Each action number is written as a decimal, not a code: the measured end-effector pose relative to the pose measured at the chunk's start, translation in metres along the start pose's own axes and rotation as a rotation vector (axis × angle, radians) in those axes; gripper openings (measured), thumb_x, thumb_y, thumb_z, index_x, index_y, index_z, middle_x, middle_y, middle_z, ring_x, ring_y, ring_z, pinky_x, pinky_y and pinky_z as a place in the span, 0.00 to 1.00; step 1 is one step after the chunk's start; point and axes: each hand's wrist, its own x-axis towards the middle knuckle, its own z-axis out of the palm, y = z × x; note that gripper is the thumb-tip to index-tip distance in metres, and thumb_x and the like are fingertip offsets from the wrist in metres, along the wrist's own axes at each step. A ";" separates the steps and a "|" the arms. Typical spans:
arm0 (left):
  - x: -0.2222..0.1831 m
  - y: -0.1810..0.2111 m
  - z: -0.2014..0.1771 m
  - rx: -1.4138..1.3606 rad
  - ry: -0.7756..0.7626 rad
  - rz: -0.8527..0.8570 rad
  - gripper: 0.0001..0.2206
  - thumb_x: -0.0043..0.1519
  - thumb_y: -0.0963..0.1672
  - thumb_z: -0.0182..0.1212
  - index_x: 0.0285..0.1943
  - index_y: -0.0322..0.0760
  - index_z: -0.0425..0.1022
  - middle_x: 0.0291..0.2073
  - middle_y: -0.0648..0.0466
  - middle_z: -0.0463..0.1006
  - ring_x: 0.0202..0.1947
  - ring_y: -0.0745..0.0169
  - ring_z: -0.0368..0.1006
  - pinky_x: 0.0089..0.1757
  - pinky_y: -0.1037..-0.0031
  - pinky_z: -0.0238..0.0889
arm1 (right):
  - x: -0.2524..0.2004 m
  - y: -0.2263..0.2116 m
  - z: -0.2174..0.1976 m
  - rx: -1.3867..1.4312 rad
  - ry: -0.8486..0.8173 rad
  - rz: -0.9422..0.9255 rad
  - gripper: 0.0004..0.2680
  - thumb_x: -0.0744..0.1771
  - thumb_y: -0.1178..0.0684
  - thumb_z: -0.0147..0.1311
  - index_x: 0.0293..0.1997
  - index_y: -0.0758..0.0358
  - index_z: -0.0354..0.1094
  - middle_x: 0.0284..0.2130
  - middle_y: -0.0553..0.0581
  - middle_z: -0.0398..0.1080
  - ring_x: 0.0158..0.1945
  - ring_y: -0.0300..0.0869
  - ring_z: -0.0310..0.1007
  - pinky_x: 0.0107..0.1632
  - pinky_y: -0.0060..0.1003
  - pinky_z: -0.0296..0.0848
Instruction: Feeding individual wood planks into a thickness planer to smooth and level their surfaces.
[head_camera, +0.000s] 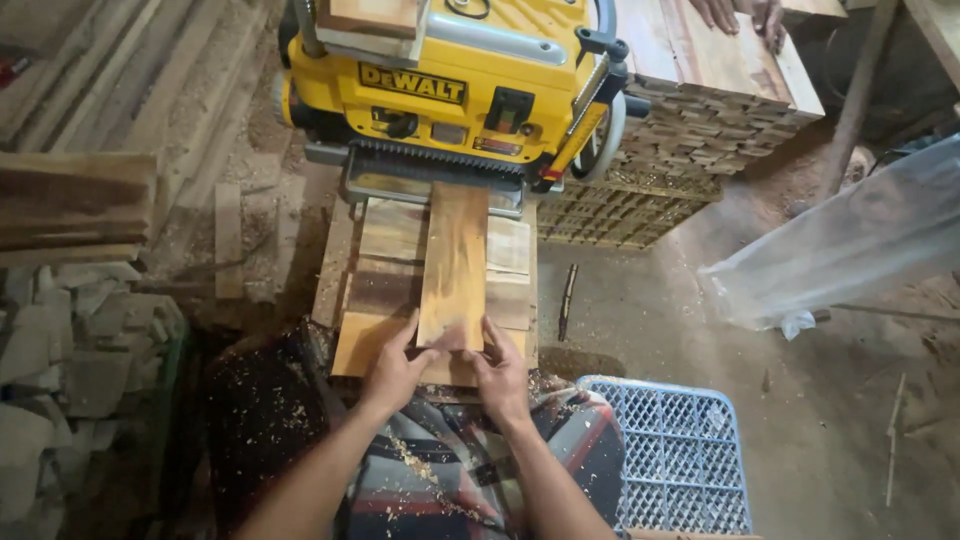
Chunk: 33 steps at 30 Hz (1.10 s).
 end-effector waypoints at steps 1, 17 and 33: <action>0.001 -0.010 0.006 -0.004 0.000 -0.005 0.37 0.58 0.48 0.70 0.78 0.53 0.58 0.70 0.49 0.69 0.69 0.50 0.65 0.64 0.60 0.62 | -0.005 -0.003 0.000 -0.004 -0.003 0.004 0.28 0.63 0.65 0.65 0.72 0.54 0.60 0.64 0.68 0.65 0.59 0.59 0.73 0.57 0.44 0.79; 0.106 0.005 0.008 0.121 0.106 0.267 0.34 0.53 0.46 0.74 0.71 0.37 0.69 0.56 0.40 0.79 0.60 0.40 0.72 0.59 0.55 0.64 | 0.091 0.002 0.012 -0.219 0.159 -0.104 0.22 0.62 0.61 0.66 0.64 0.58 0.70 0.56 0.66 0.74 0.57 0.55 0.75 0.58 0.44 0.76; 0.184 0.045 -0.003 0.473 0.396 0.378 0.35 0.49 0.50 0.76 0.69 0.46 0.72 0.61 0.50 0.68 0.60 0.46 0.65 0.57 0.56 0.59 | 0.182 -0.035 0.008 -0.770 0.089 -0.396 0.28 0.62 0.46 0.69 0.68 0.61 0.65 0.62 0.66 0.66 0.67 0.62 0.62 0.68 0.53 0.62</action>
